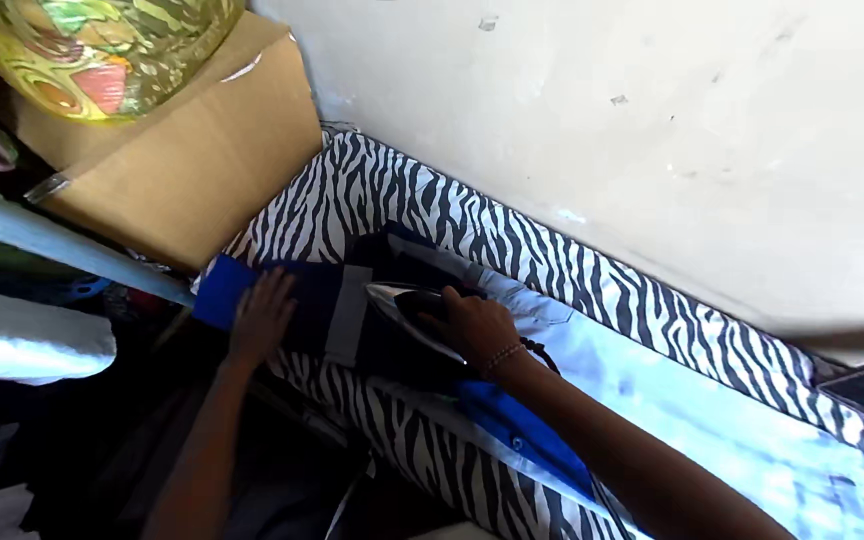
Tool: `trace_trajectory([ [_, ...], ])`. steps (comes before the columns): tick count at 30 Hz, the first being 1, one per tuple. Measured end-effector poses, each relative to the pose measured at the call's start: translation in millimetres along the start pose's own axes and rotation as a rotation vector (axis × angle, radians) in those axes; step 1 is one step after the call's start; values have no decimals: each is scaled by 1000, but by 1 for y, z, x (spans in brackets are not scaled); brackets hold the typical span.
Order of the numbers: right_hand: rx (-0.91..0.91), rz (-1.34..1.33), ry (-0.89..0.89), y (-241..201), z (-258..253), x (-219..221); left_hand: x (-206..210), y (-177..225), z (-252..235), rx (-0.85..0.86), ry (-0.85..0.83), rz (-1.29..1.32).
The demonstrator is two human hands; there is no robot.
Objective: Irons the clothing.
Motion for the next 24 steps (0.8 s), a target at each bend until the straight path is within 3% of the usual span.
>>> trace_trajectory([
  [3, -80, 49, 40, 13, 1, 6, -5, -32, 8, -96, 30, 74],
  [5, -20, 36, 57, 23, 5, 7, -17, -41, 13, -124, 156, 150],
  [7, 83, -21, 72, 29, 7, 4, -34, -53, 23, -328, 254, 279],
  [10, 100, -59, 11, 27, 7, -19, -53, -77, 49, -644, 79, 501],
  [15, -186, 18, 91, -72, 1, -69, -51, -78, 76, -767, 109, 756],
  [17, -301, 112, 38, -130, -30, -65, -49, -73, 70, -774, 50, 901],
  [20, -387, 216, -4, -200, -85, -42, -53, -74, 62, -820, 159, 947],
  [24, -368, 151, 19, -232, -125, -34, -54, -80, 76, -833, 202, 914],
])
Point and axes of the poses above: each hand's wrist, its own z-axis away from the middle knuckle, its own x-axis out of the palm, y = z × x, the point moved 2 cm from there along -z, towards the middle knuckle, and after that the axes turned 9 degrees about -y, right-handed, at the moved point
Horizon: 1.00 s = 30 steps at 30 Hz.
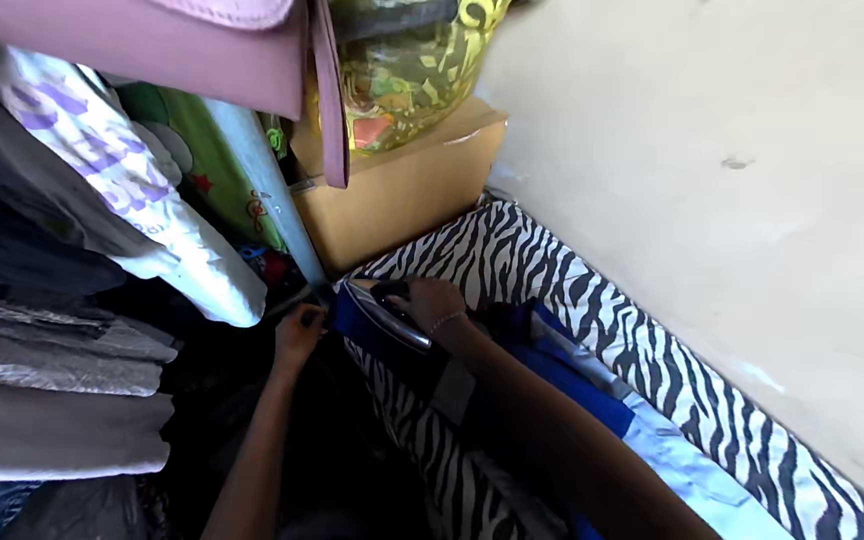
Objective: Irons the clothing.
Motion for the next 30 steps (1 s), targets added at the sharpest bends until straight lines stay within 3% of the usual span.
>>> trace_trajectory([
  [4, -24, 15, -84, 2, 11, -2, -11, -5, -6, -19, -16, 40],
  [7, -34, 51, -101, 1, 8, -6, -6, 0, -14, -117, -123, 46],
  [10, -10, 59, -41, 2, -3, -6, 13, 3, -15, -190, -246, 78],
  [14, -64, -60, 114, 7, -14, -14, 30, 1, -18, -188, -213, 184],
  [18, -59, -38, 55, 25, 38, -28, 29, 3, -13, -197, -235, 226],
  [21, -5, 10, -80, 58, 103, 11, 30, -8, -19, -144, -198, 128],
  [23, 137, -9, -156, 84, 134, 28, 28, -16, -34, -95, -132, 52],
  [26, 365, -63, -67, 143, 159, 35, 25, -28, -44, -60, -101, -32],
  [28, 357, -106, -81, 163, 175, 40, 22, -30, -46, -50, -114, -71],
  [30, 260, -131, -137, 153, 186, 45, 24, -20, -40, -64, -121, -46],
])
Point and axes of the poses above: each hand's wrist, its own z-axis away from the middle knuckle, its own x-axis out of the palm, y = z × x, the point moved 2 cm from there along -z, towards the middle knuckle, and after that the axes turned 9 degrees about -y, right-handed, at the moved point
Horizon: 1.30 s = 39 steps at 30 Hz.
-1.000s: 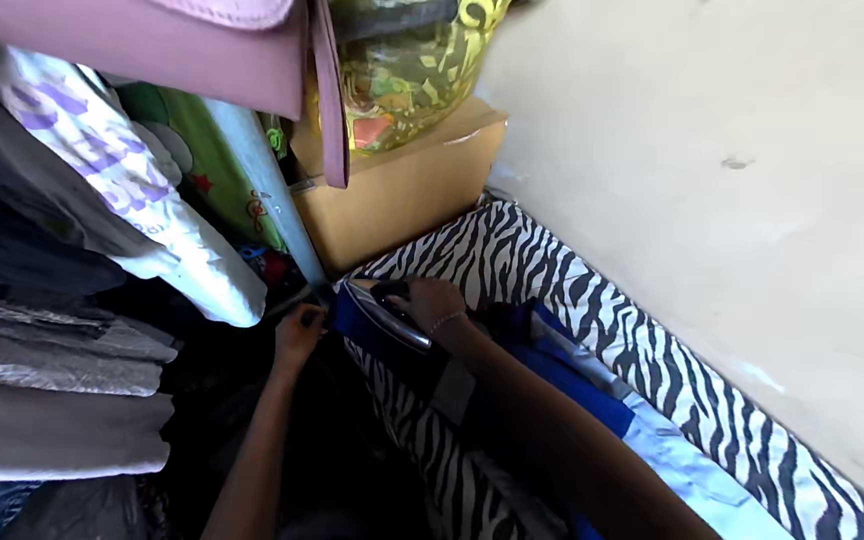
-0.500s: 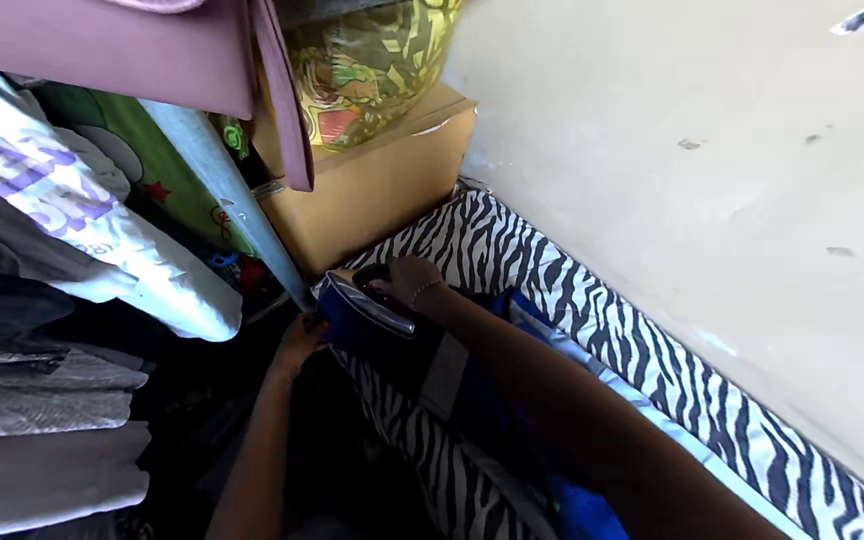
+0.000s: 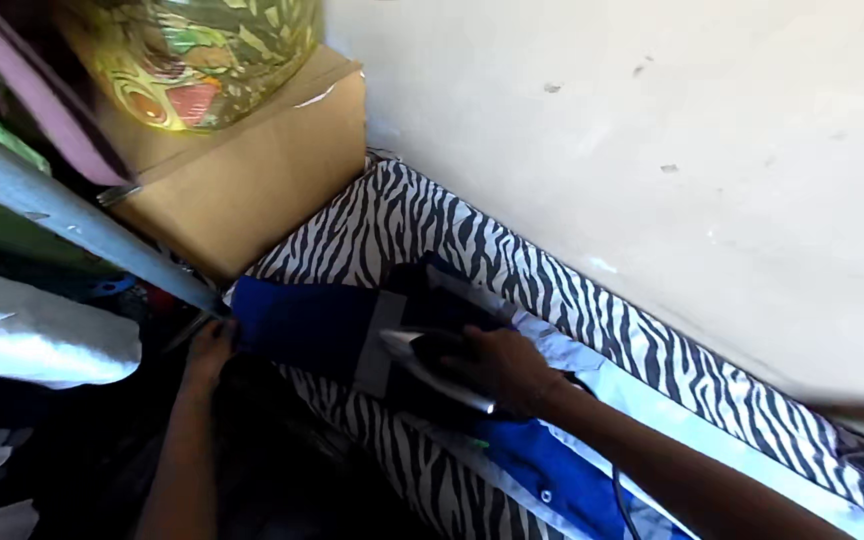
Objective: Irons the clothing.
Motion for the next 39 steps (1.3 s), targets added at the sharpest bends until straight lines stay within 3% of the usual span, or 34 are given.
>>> trace_trajectory([
  [7, -185, -49, 27, -97, -55, -19, 16, 41, 0, 96, 106, -236],
  [9, -282, -16, -1, -104, -60, -12, 15, 42, -5, 120, 130, -290],
  [12, -323, 31, -93, -85, -28, 9, 17, 44, -9, 148, 140, -347],
  [17, -84, 28, -99, -49, -2, 13, -6, 37, 5, 206, 180, -332],
  [22, -166, 20, -62, -105, -33, -8, -39, 37, 10, 256, 73, -251],
  [27, -299, 38, -13, -159, -75, -23, -29, 43, 0, 207, 119, -384],
  [33, -255, -168, 178, -133, -83, -33, -22, 38, -1, 163, 120, -468],
  [36, -184, -57, 57, -106, -63, -27, -20, 42, -7, 126, 102, -534],
  [39, -157, 56, -75, -45, -15, 2, -19, 40, -12, 125, 72, -548],
])
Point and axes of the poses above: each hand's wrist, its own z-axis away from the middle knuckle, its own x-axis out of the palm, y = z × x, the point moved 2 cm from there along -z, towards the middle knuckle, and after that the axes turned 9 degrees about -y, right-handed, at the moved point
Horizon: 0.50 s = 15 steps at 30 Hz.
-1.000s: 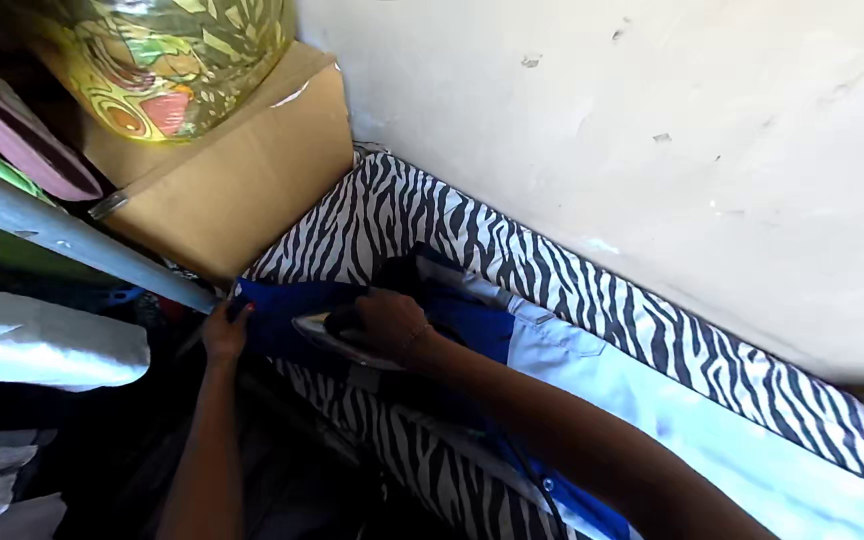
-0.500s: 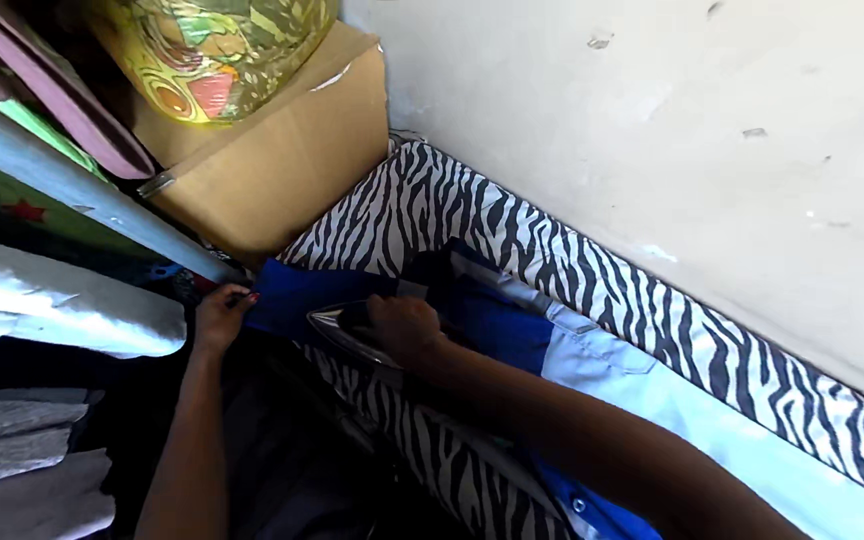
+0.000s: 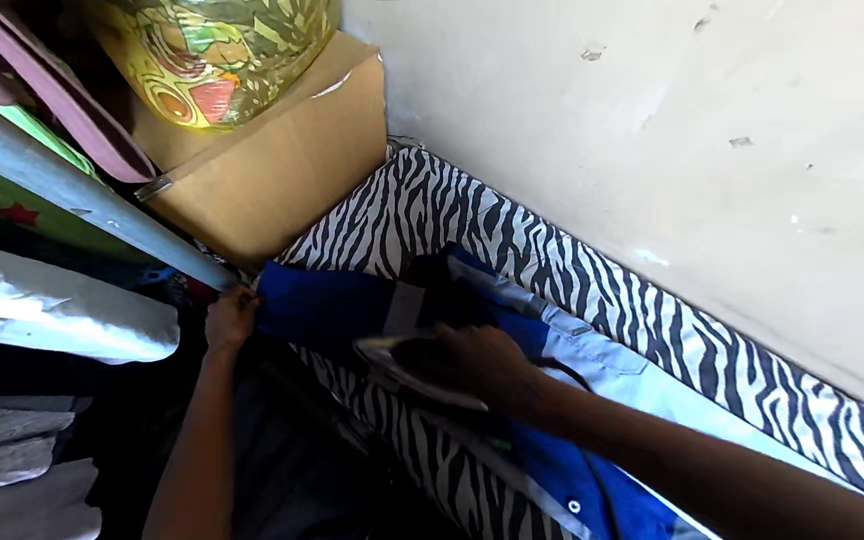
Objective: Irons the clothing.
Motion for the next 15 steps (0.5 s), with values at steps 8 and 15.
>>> trace_trajectory([
  [8, 337, -38, 273, 47, 33, 28, 5, -9, 0, 61, -10, 24],
  [15, 367, -174, 187, 41, -4, -9, -2, -8, -2, 73, -45, -51],
])
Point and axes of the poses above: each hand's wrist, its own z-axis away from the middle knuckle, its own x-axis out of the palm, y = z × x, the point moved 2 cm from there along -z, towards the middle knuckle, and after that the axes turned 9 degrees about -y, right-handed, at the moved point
